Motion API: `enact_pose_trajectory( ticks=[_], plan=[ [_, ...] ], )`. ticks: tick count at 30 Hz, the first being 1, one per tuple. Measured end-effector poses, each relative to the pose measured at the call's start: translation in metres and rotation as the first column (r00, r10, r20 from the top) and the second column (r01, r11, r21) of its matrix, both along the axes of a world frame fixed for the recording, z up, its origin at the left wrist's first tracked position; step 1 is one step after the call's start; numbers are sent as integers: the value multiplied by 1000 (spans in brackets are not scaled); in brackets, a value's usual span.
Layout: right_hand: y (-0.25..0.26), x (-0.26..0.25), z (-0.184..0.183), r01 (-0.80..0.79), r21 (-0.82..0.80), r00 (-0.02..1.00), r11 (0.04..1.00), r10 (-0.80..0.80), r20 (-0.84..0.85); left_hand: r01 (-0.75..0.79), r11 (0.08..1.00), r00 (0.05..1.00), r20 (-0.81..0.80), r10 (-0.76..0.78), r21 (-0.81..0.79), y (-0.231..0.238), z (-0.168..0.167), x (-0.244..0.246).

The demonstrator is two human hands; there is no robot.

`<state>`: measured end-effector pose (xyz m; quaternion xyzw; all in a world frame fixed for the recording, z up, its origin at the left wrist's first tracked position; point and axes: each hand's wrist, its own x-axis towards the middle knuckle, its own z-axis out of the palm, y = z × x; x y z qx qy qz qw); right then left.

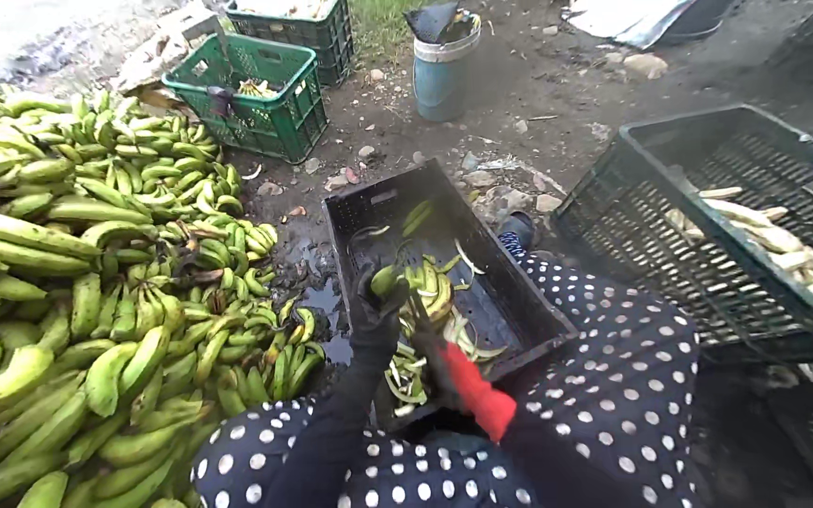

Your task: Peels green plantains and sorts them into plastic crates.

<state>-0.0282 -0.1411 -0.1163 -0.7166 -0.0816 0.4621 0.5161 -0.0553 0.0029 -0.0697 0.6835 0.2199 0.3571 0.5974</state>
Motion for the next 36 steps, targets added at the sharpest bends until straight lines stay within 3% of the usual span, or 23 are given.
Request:
enact_pose_trajectory(
  ticks=[2, 4, 8, 10, 12, 14, 16, 18, 21, 25, 29, 31, 33, 36],
  plan=[
    [0, -3, -12, 43, -3, 996, 999, -44, -75, -24, 1000, 999, -44, 24, 4, 6, 6, 3],
    [-6, 1, 2, 99, 33, 988, 995, -94, -120, -50, 999, 993, -111, 48, -17, 2, 10, -4],
    [-1, 29, 1, 213, 184, 973, 960, -191, -128, -22, 976, 998, -59, 9, -219, -2, 21, -3],
    [-5, 34, -7, 222, 331, 974, 917, -223, -35, 143, 936, 990, 39, -138, -322, 12, 3, -6],
    [-17, 37, 0, 113, 386, 979, 916, -169, 114, 114, 894, 993, 43, -106, -433, 10, 5, 2],
    [-22, 43, 6, -48, 303, 956, 952, -44, 289, 130, 916, 990, -4, -142, -379, 9, 12, 5],
    [-25, 50, 20, -189, 30, 873, 982, 154, 463, 224, 962, 974, 9, -225, -155, 33, -33, 1],
    [-26, 50, 28, -231, -179, 811, 957, 290, 508, 225, 969, 974, 8, -225, -99, 40, -54, 2],
    [-24, 43, 37, -197, -291, 756, 936, 334, 563, 207, 966, 976, -43, -216, -158, 29, -22, -2],
    [-19, 39, 46, -195, -305, 756, 932, 342, 558, 54, 982, 971, -221, -94, -180, -8, 45, -7],
    [-16, 36, 55, -205, -304, 764, 930, 346, 544, 174, 982, 984, -37, -177, -73, 24, 5, -8],
    [-14, 35, 56, -198, -317, 772, 927, 347, 533, 188, 982, 982, -14, -188, 15, 25, 7, -9],
    [-13, 33, 59, -192, -325, 781, 926, 345, 521, 139, 989, 990, -28, -138, 43, 21, 11, -9],
    [-8, 31, 53, -191, -303, 801, 933, 327, 502, 78, 996, 988, -128, -82, -36, 18, 23, -9]
  ],
)
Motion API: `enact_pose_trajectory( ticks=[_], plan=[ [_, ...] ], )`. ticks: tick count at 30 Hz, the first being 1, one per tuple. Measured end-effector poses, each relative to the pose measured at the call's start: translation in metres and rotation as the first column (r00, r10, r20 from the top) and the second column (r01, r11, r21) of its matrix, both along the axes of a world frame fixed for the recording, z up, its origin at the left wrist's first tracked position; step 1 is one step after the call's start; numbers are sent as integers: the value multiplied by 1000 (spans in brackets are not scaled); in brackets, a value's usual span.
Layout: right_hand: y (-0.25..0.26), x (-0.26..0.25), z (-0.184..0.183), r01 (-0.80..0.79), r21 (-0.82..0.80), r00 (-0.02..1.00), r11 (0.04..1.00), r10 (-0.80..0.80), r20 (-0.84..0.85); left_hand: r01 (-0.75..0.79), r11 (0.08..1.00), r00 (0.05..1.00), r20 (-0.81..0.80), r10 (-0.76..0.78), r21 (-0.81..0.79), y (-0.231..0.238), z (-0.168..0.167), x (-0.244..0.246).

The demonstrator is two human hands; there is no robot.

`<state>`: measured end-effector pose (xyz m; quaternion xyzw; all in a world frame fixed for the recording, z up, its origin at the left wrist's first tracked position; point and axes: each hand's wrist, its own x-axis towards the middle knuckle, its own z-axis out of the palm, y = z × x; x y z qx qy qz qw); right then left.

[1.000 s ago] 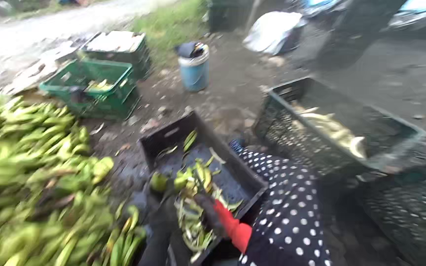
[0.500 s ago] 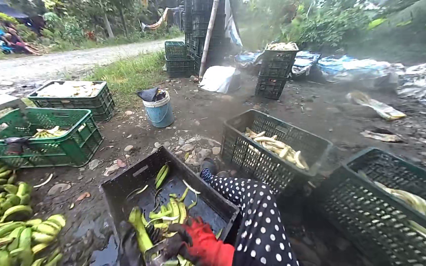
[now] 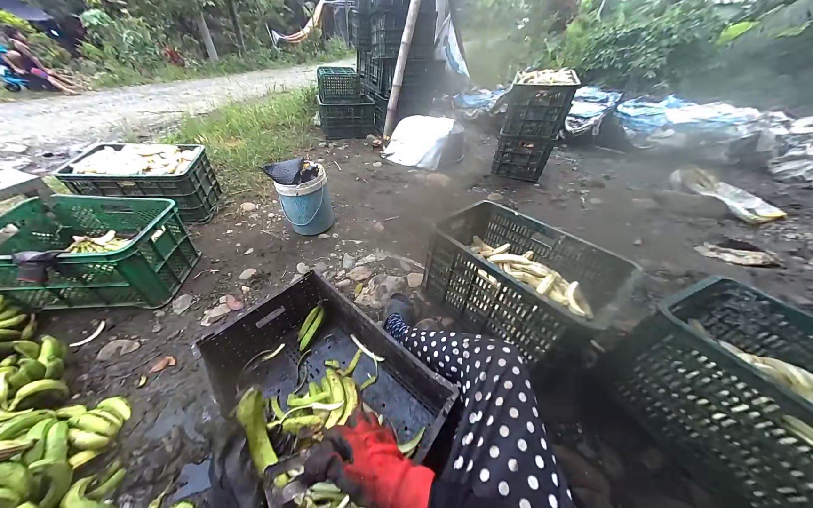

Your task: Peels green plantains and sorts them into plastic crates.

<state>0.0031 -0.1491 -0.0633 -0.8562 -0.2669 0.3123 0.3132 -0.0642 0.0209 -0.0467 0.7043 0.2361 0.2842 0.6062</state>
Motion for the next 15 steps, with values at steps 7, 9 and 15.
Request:
enact_pose_trajectory(
  ticks=[7, 9, 15],
  plan=[
    [23, 14, -17, 68, 9, 998, 998, -68, 2, 170, 986, 985, -18, -170, -1, 19, -49, -7],
    [30, 22, -18, 111, -21, 994, 994, -111, 12, 258, 966, 966, -16, -258, -23, 13, -48, -7],
    [35, 57, -27, 357, -106, 932, 928, -362, -31, 254, 838, 949, -43, -312, -484, -27, -36, -10]
  ],
)
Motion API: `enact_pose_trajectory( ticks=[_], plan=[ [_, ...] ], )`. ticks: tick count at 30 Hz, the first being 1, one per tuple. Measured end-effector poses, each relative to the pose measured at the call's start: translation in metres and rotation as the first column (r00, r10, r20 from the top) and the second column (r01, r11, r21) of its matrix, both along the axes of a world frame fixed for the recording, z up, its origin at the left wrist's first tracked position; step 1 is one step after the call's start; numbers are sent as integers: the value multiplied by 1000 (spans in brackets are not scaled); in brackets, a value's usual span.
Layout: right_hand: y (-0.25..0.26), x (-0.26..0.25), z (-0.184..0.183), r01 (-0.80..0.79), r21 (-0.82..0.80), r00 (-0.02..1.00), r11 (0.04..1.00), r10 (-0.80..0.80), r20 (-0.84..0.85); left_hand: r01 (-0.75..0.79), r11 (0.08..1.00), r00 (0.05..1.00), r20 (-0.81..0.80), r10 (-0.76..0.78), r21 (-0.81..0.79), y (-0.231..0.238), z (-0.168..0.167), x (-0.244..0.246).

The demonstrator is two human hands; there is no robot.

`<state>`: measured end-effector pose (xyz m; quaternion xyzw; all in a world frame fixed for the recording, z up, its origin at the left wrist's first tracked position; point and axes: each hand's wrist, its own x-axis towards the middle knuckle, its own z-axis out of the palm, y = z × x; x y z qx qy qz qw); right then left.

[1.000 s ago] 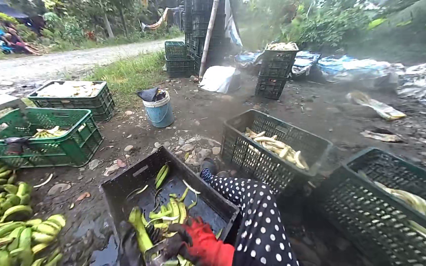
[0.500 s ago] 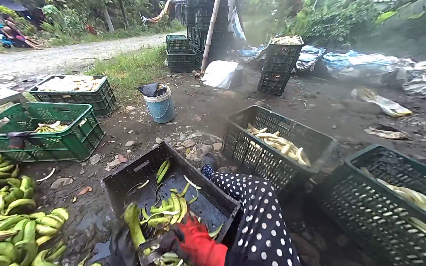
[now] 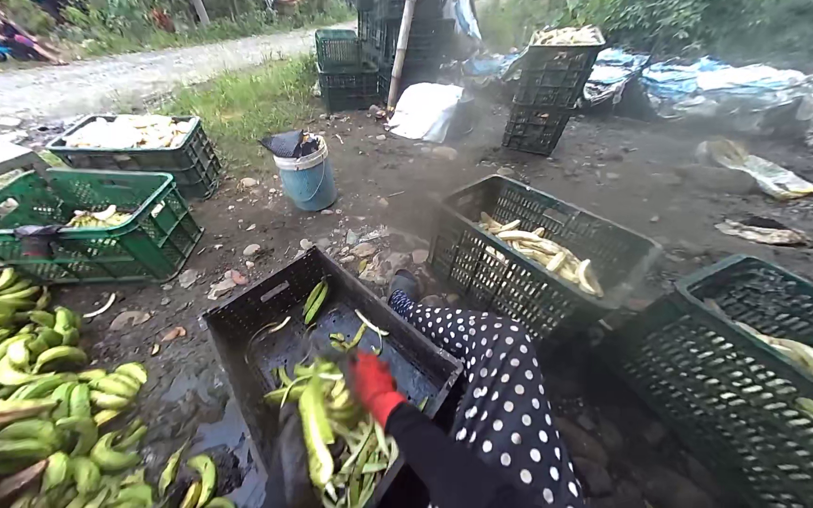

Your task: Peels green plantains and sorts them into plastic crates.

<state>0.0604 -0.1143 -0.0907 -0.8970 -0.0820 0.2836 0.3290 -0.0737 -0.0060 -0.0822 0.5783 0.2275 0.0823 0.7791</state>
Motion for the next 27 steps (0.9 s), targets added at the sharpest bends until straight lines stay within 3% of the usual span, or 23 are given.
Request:
enact_pose_trajectory(
  ticks=[2, 4, 7, 9, 11, 14, 17, 19, 21, 23, 25, 27],
  plan=[
    [-13, 12, -8, 7, 96, 1000, 995, -8, 10, 52, 999, 993, 102, -52, 2, 6, -8, -7],
    [-22, 12, -14, -14, 283, 999, 959, 28, -43, 11, 1000, 981, 195, -13, 9, 20, -9, -5],
    [-23, -3, -9, -43, 399, 972, 916, 130, -195, -102, 995, 988, 118, 102, -3, 36, -1, 6],
    [-16, -11, -18, -201, 313, 965, 928, 242, -98, -222, 957, 975, 32, 220, 188, 38, 2, 9],
    [-11, -28, -13, -339, 141, 940, 930, 341, 9, -253, 811, 913, -147, 380, 528, 29, 14, 9],
    [-19, -56, 3, -409, 16, 908, 913, 405, 106, -282, 682, 831, -183, 525, 675, 26, 27, 11],
    [-24, -66, 8, -379, 21, 902, 925, 364, 230, -459, 668, 819, -13, 574, 585, 32, 24, 14],
    [-13, -53, 21, -333, -8, 933, 943, 330, 146, -317, 797, 921, -36, 389, 514, 27, 10, 2],
    [2, -29, 25, -277, -29, 954, 961, 278, 113, -82, 962, 989, -96, 110, 261, 21, 9, -1],
    [13, -6, 22, -230, -36, 970, 973, 232, 77, 71, 997, 995, -70, -71, 3, 18, 1, 3],
    [14, 11, 18, -190, -27, 978, 981, 191, 79, 76, 993, 997, 26, -74, -92, 11, 8, 3],
    [8, 12, 20, -192, -6, 977, 981, 192, 96, -113, 988, 991, 64, 120, -102, 12, 8, 8]
  ],
)
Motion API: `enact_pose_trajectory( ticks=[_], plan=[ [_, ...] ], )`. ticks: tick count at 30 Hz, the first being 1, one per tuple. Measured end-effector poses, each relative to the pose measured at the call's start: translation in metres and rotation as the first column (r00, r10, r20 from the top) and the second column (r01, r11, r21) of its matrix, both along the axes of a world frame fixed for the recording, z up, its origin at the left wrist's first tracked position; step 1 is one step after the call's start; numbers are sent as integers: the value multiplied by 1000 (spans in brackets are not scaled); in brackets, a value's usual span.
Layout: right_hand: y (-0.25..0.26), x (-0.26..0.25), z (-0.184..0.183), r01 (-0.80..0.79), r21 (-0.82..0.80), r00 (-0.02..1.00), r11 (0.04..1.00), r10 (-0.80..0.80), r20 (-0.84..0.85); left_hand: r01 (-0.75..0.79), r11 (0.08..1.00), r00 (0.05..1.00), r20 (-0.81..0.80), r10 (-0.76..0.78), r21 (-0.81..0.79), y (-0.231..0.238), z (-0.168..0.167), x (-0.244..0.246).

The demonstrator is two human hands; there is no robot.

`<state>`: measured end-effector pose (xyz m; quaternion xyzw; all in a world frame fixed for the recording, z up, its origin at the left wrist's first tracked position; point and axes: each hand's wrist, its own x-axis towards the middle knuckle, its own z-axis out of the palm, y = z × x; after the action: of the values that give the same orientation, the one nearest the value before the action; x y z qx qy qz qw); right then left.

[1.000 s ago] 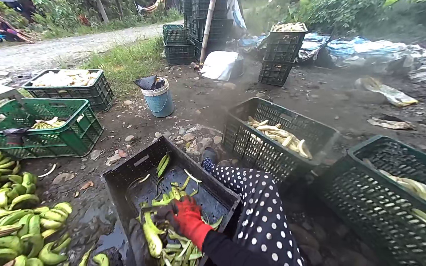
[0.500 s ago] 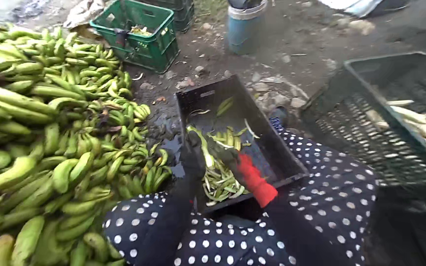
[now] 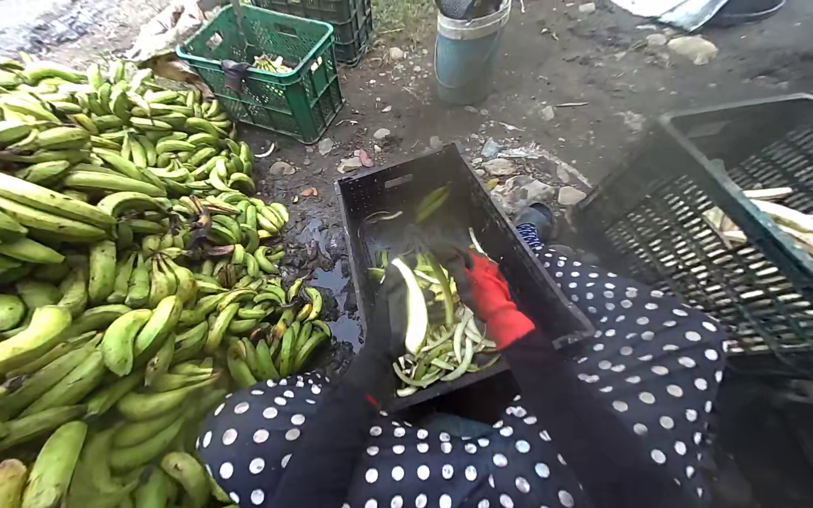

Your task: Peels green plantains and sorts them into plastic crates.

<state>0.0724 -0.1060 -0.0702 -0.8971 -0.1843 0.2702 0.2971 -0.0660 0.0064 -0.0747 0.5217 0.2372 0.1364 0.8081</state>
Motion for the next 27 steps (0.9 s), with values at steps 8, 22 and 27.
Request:
enact_pose_trajectory(
  ticks=[8, 22, 27],
  plan=[
    [-29, -80, -8, -156, 65, 970, 986, 140, 199, -450, 654, 682, -238, 691, 608, 20, 10, 16],
    [0, -10, -6, -189, 4, 982, 982, 189, -14, 266, 959, 962, -94, -257, 101, 27, 13, -9],
    [13, 0, -8, -207, -59, 978, 977, 205, -46, 493, 783, 870, -234, -434, 379, 10, 9, 0]
  ],
)
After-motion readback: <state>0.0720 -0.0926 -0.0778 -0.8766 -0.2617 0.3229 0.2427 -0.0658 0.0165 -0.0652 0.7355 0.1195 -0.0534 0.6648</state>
